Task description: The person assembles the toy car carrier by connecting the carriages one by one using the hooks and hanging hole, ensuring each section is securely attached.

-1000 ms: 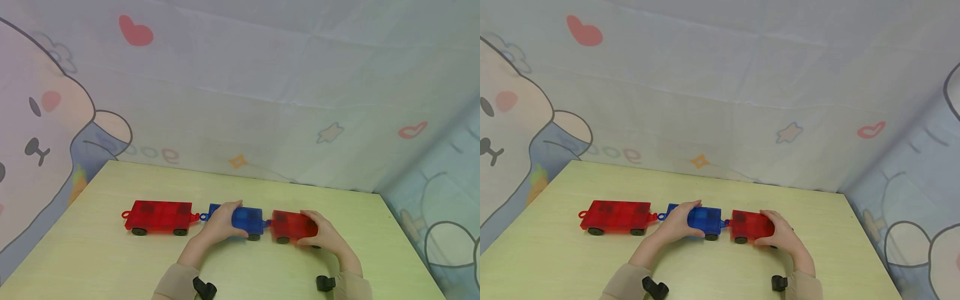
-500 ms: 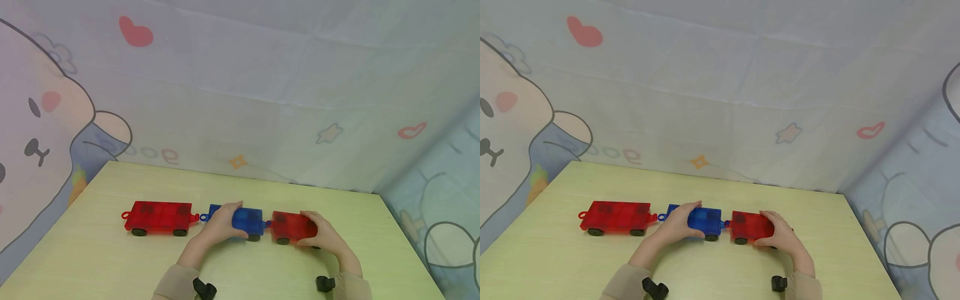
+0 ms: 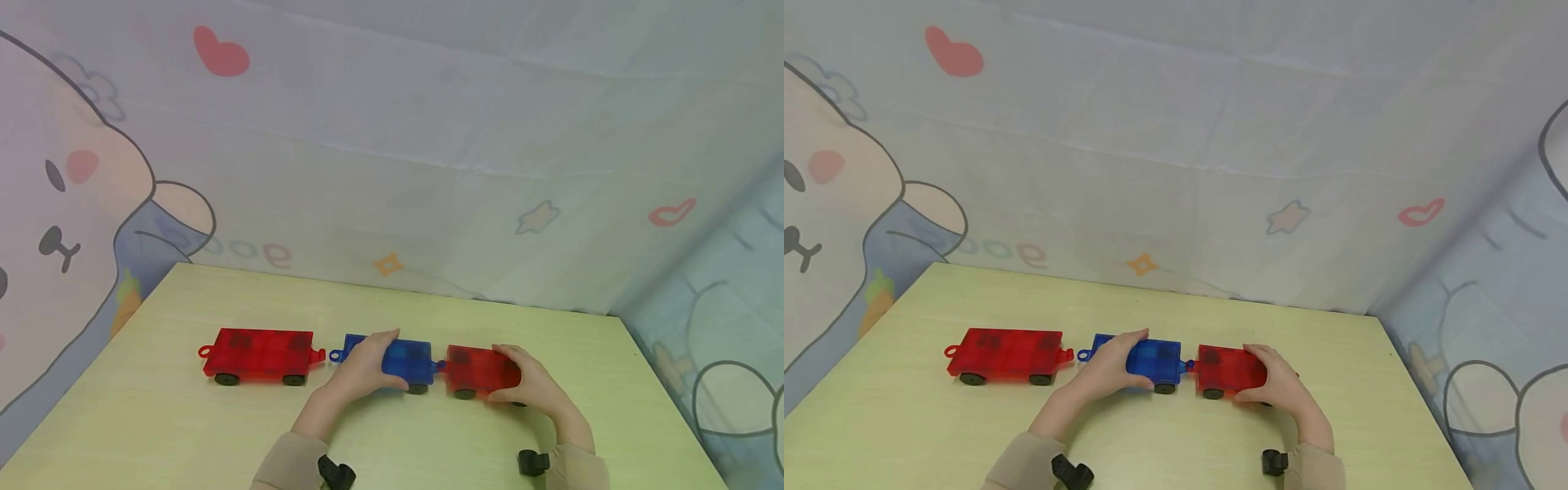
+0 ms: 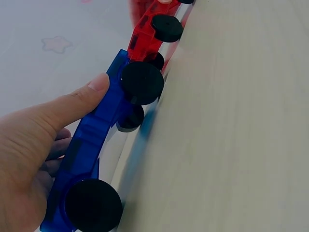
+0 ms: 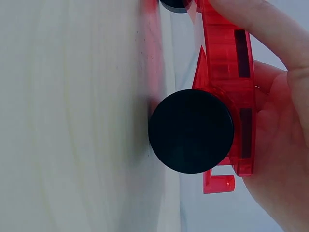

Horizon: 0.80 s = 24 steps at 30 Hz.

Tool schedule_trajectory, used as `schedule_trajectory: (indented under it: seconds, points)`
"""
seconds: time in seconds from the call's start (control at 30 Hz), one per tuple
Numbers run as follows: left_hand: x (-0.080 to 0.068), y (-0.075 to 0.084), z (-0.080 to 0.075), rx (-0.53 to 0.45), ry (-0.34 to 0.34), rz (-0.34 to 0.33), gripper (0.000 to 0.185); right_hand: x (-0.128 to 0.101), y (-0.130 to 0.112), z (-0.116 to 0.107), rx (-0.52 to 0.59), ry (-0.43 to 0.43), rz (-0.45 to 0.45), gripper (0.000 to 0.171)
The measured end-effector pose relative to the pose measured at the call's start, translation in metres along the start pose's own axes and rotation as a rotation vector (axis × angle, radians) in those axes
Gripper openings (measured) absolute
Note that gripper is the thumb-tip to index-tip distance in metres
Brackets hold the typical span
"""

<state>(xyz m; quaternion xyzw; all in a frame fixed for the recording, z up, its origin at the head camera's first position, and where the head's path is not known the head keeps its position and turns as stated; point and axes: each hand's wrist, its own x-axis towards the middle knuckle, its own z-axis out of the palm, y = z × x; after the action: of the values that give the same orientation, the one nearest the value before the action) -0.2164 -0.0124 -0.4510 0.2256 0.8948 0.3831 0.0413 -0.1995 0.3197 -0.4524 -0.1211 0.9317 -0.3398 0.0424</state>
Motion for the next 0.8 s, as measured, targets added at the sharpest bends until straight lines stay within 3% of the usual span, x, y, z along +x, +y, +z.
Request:
schedule_trajectory:
  seconds: [0.37, 0.53, 0.67, 0.8]
  points:
    - [0.0, 0.004, 0.001, 0.05, -0.024, -0.003, 0.093, -0.002, -0.001, -0.004, -0.015, -0.024, 0.023, 0.092]
    - [-0.003, 0.005, -0.007, 0.059, -0.052, 0.008, 0.09, -0.002, -0.008, -0.007, -0.049, -0.001, 0.029, 0.095]
    - [-0.008, 0.002, -0.024, 0.006, -0.045, 0.006, 0.08, -0.003, -0.02, -0.011, -0.049, 0.082, -0.01, 0.076]
    - [-0.015, -0.004, -0.044, -0.038, 0.018, -0.005, 0.059, -0.002, -0.037, -0.014, -0.057, 0.149, -0.034, 0.047]
